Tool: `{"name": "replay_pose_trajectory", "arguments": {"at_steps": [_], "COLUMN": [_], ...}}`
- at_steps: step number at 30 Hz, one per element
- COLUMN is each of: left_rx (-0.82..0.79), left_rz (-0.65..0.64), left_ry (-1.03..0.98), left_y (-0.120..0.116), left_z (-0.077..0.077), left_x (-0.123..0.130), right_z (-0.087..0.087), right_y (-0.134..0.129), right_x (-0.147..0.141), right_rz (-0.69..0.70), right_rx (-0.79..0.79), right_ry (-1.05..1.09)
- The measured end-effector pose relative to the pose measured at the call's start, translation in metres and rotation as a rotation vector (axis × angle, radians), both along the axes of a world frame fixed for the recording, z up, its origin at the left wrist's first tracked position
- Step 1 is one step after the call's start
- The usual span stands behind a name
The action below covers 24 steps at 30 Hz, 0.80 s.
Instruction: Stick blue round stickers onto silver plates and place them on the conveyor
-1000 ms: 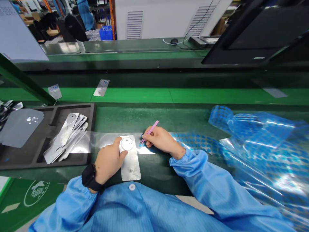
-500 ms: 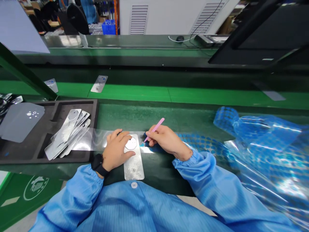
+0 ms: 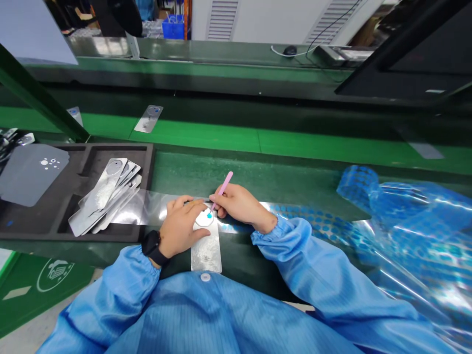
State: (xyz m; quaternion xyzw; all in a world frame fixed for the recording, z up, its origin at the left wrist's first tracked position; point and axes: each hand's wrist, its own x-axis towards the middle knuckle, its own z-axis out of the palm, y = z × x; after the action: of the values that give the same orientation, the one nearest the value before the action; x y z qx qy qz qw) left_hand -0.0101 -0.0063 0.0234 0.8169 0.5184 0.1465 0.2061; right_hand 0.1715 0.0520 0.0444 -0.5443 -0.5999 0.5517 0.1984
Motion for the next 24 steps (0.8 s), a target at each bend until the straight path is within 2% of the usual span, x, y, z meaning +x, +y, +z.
{"name": "replay_pose_trajectory", "arguments": {"at_steps": [7,24], "left_rx": [0.004,0.03], "left_rz": [-0.008,-0.054], "left_ry": [-0.007,0.026], "left_y": [0.0,0.0], "left_z": [0.0,0.0], "left_x": [0.0,-0.001], "right_z": [-0.002,-0.012], "right_y": [-0.001,-0.004], "right_x": [-0.001,0.001], "right_rz": [-0.042,-0.043], "right_rx": [-0.01,0.055], "right_ry": [0.023,0.006]}}
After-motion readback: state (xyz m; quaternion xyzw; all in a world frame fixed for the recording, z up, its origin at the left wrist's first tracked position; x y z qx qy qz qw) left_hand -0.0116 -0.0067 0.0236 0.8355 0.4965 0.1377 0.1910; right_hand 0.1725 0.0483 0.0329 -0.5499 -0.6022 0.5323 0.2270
